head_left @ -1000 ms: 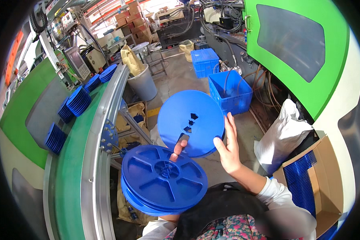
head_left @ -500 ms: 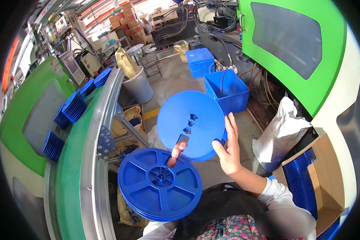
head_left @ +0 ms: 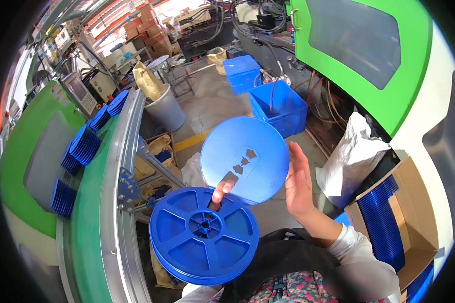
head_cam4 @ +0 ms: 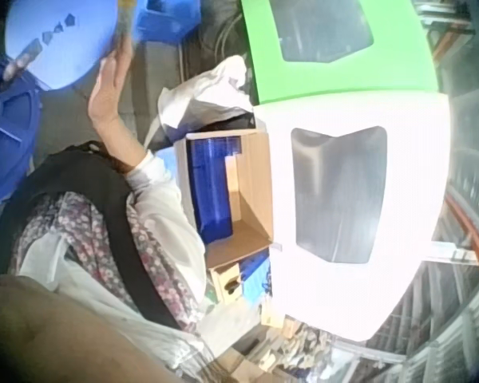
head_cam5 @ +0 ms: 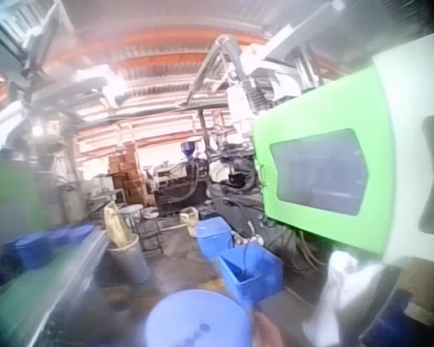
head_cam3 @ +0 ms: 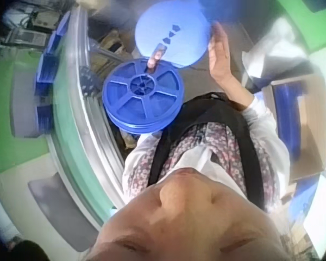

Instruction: The person picks blue plastic lids from a conveyor belt, stacks them in hand, and places the stacks into a cardboard box. The person repeats this process multiple times, handling the lids by hand without tools.

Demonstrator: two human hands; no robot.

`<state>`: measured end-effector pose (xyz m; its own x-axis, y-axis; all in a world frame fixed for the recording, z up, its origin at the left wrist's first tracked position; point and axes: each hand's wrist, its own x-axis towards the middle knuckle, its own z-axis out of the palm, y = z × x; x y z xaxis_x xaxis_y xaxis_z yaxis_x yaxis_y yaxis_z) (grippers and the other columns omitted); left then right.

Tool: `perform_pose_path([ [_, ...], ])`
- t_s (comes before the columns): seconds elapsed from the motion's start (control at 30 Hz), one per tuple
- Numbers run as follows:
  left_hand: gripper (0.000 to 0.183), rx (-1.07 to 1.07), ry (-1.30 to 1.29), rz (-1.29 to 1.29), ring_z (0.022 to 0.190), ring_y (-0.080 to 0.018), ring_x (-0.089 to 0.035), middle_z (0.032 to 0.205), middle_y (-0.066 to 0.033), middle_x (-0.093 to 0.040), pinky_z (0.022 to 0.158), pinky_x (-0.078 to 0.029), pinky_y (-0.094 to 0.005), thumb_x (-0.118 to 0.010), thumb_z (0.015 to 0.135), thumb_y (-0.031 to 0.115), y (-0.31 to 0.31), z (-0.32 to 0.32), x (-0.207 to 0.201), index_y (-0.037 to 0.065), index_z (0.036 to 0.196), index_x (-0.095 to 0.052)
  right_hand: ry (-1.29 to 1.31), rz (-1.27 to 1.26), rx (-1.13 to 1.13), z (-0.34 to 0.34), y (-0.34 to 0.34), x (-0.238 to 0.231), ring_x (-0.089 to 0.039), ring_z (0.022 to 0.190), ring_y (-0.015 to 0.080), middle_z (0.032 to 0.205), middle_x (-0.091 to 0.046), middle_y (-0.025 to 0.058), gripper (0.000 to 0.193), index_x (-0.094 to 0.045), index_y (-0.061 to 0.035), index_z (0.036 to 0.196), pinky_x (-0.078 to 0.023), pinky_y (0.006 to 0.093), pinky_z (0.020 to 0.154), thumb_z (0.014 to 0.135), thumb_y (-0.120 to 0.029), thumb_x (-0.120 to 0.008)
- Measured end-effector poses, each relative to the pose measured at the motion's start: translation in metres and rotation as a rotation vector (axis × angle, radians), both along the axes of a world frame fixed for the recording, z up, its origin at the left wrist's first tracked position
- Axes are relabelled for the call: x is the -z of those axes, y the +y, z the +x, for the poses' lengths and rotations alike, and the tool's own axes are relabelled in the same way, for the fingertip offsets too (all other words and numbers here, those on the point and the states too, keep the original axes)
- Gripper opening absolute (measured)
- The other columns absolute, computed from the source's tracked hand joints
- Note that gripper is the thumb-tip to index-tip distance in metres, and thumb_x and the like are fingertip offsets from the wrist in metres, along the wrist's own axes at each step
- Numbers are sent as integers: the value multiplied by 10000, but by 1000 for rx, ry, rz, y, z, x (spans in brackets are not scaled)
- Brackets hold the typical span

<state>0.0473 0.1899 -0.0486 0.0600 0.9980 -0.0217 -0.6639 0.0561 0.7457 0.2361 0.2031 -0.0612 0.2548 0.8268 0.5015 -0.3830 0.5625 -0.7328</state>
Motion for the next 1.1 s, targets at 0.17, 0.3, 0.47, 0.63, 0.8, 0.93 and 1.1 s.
perform_pose_path([
  [0.17, 348, 51, 43, -2, 935, -206, -639, 1155, -103, -603, 769, -560, -317, -545, 927, 49, 14, 11, 2, 53, 1273, -512, 172, -103, -142, 23, 0, -9, -351, 1385, 254, 1548, -309, 83, 716, -277, -69, 1505, -306, 395, 1127, 989, -554, -380],
  [0.3, 339, 196, 35, -22, 927, -209, -642, 1149, -105, -608, 762, -561, -316, -539, 927, 43, 38, 47, 25, 47, 1265, -517, 101, -171, -15, 59, -12, -3, -400, 1351, 255, 1554, -304, 85, 695, -296, -77, 1503, -337, 401, 1104, 995, -546, -364],
  [0.47, 329, 405, 115, -95, 918, -212, -645, 1142, -108, -613, 752, -563, -315, -533, 927, 35, 51, 107, 41, 40, 1255, -524, 33, -336, 54, 106, -39, 19, -262, 1432, 307, 1594, -151, 169, 836, -105, -102, 1556, -232, 463, 1154, 961, -620, -380],
  [0.63, 319, 644, 337, -316, 908, -215, -649, 1135, -110, -618, 743, -565, -313, -527, 927, 27, 36, 150, 93, 33, 1246, -531, -70, -504, 175, 143, -94, 97, -192, 1459, 281, 1587, -199, 145, 771, -138, -96, 1555, -156, 404, 1187, 995, -611, -263],
  [0.8, 405, 839, 437, -356, 878, -240, -663, 1048, -132, -648, 737, -574, -339, -503, 889, -31, 32, 182, 161, 31, 1289, -494, 301, -694, 204, 179, -137, 148, -242, 1448, 244, 1573, -258, 113, 718, -186, -90, 1541, -197, 401, 1187, 1014, -578, -211],
  [0.93, 536, 983, 480, -299, 1043, -293, -624, 1172, -160, -601, 863, -556, -423, -513, 838, -32, 35, 223, 136, 33, 1365, -434, 382, -768, 292, 211, -160, 154, -238, 1449, 246, 1576, -260, 100, 739, -186, -87, 1542, -171, 395, 1187, 1009, -597, -232],
  [1.1, 678, 1197, 297, -260, 1250, -340, -495, 1377, -173, -486, 1044, -417, -501, -621, 881, 242, 47, 243, 142, 79, 1468, -322, 486, -701, 247, 246, -180, 119, -191, 1467, 237, 1584, -228, 126, 726, -91, -78, 1554, -107, 381, 1195, 1021, -505, -338],
])
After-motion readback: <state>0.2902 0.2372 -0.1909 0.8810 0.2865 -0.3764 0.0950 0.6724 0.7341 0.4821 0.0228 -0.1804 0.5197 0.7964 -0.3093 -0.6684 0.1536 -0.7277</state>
